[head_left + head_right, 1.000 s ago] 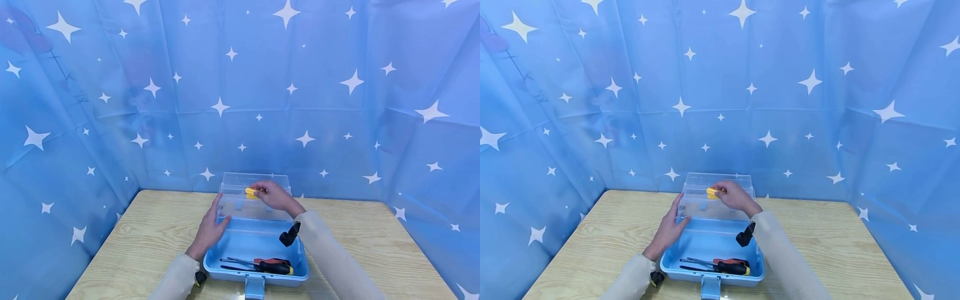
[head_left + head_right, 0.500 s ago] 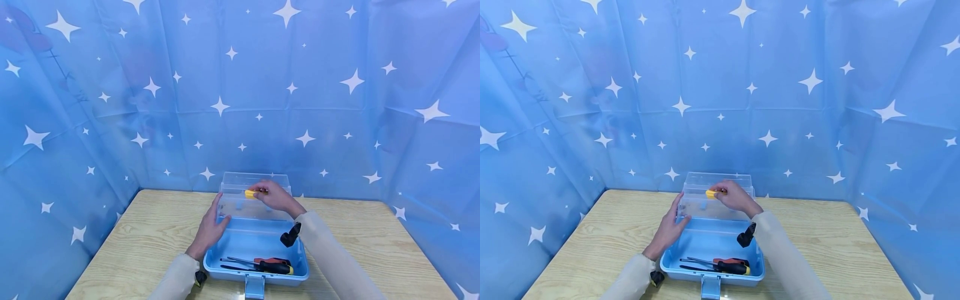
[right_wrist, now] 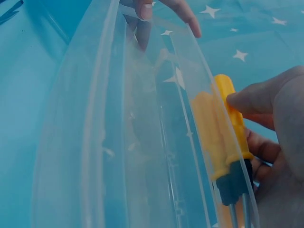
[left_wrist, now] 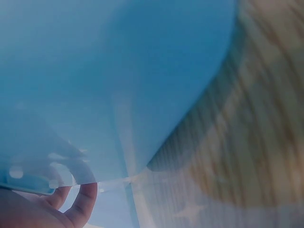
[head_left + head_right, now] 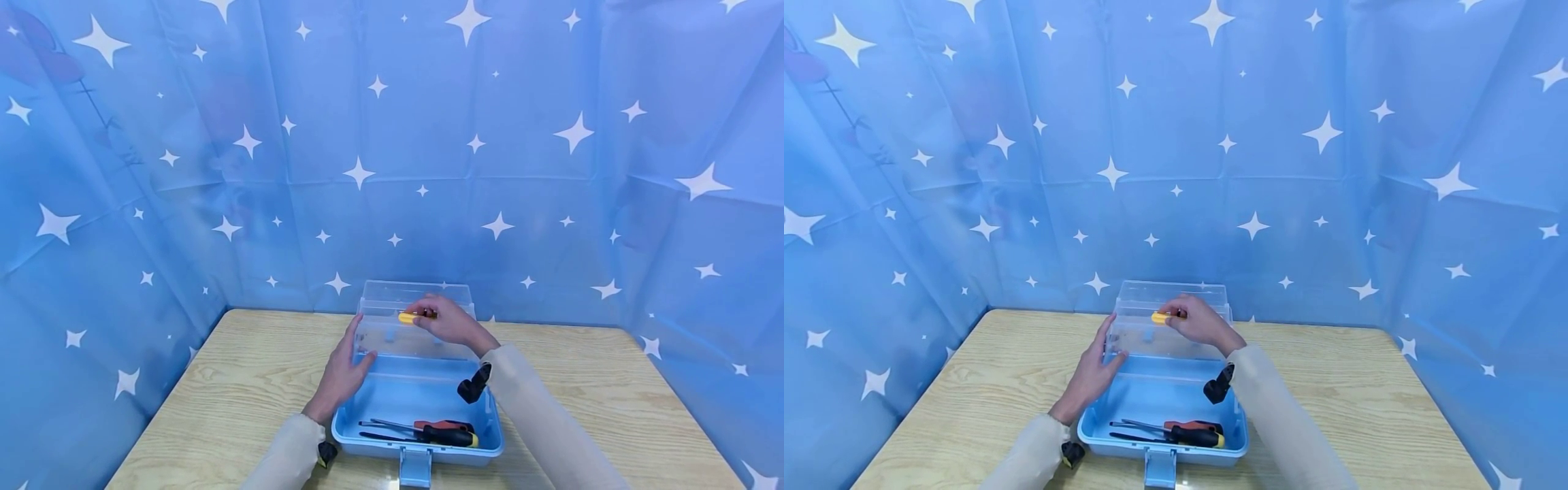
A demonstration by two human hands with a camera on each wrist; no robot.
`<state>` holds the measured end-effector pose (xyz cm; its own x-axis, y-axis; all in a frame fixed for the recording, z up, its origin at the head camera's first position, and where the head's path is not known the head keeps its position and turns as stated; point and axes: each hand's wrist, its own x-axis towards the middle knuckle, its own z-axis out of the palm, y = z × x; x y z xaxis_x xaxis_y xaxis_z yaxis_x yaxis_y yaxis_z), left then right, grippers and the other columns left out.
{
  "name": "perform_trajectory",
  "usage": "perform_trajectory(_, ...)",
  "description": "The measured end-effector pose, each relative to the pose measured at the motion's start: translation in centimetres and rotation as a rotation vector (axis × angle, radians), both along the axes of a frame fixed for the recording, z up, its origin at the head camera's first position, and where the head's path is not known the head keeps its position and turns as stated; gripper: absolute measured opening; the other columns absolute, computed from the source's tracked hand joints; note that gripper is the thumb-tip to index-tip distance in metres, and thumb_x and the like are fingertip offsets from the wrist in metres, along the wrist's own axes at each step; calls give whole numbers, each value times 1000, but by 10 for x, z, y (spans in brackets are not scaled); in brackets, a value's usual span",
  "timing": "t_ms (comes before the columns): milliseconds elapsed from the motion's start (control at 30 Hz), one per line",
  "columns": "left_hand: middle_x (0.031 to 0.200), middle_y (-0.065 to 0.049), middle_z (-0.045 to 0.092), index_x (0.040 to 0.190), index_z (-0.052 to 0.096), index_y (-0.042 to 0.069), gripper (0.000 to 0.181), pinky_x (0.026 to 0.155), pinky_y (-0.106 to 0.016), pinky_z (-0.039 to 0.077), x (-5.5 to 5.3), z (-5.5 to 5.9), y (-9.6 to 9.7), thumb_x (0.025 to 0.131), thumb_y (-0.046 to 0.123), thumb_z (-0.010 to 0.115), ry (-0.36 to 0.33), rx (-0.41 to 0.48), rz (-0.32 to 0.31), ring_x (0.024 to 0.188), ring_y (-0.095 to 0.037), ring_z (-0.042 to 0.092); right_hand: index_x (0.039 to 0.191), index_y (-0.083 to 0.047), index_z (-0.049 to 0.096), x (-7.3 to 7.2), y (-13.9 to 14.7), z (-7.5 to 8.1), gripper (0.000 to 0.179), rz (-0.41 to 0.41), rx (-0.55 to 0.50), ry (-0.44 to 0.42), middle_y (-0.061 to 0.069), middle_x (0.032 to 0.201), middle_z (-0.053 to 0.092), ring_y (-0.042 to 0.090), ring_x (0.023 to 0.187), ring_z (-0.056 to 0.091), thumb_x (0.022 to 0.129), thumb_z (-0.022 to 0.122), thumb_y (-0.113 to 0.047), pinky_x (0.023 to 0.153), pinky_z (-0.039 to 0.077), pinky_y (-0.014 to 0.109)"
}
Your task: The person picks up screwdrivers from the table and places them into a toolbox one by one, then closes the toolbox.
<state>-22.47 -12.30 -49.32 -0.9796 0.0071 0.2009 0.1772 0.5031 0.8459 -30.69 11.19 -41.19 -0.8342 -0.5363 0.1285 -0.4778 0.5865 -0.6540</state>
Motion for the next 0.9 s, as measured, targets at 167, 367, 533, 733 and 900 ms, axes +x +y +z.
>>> perform_trajectory(167,160,-2,33,158,17,36,74,109,-62,36,-1,-1,0,99,24,60,3,3,3,141,-33,41,114,-17,72,0,-1,-1,21,-13,-17,-11,0,96,59,20,84,52,96,63,-11,72,49,32)
perform_trajectory(367,160,-3,34,158,18,34,75,110,-62,35,0,1,0,98,23,61,8,10,1,142,-33,40,112,-18,72,0,-1,-2,19,-32,-27,-13,-1,99,61,20,87,53,96,64,-12,76,51,31)
perform_trajectory(533,160,-2,33,158,18,35,75,111,-62,34,0,1,0,98,22,61,4,12,1,143,-33,38,109,-19,72,0,-2,-3,16,-52,-39,-23,-1,101,63,20,88,54,98,62,-12,78,52,31)
perform_trajectory(733,160,-2,32,158,18,35,75,109,-62,36,1,1,0,98,22,61,6,11,3,142,-33,40,108,-18,72,0,-1,-2,18,-69,-50,-29,-1,100,62,21,89,54,97,61,-9,78,51,32)
perform_trajectory(900,161,-2,32,159,18,33,74,109,-62,36,0,1,1,98,22,60,7,13,3,142,-34,40,107,-17,72,2,-1,-1,17,-81,-62,-26,0,99,62,21,89,54,97,62,-9,78,51,32)
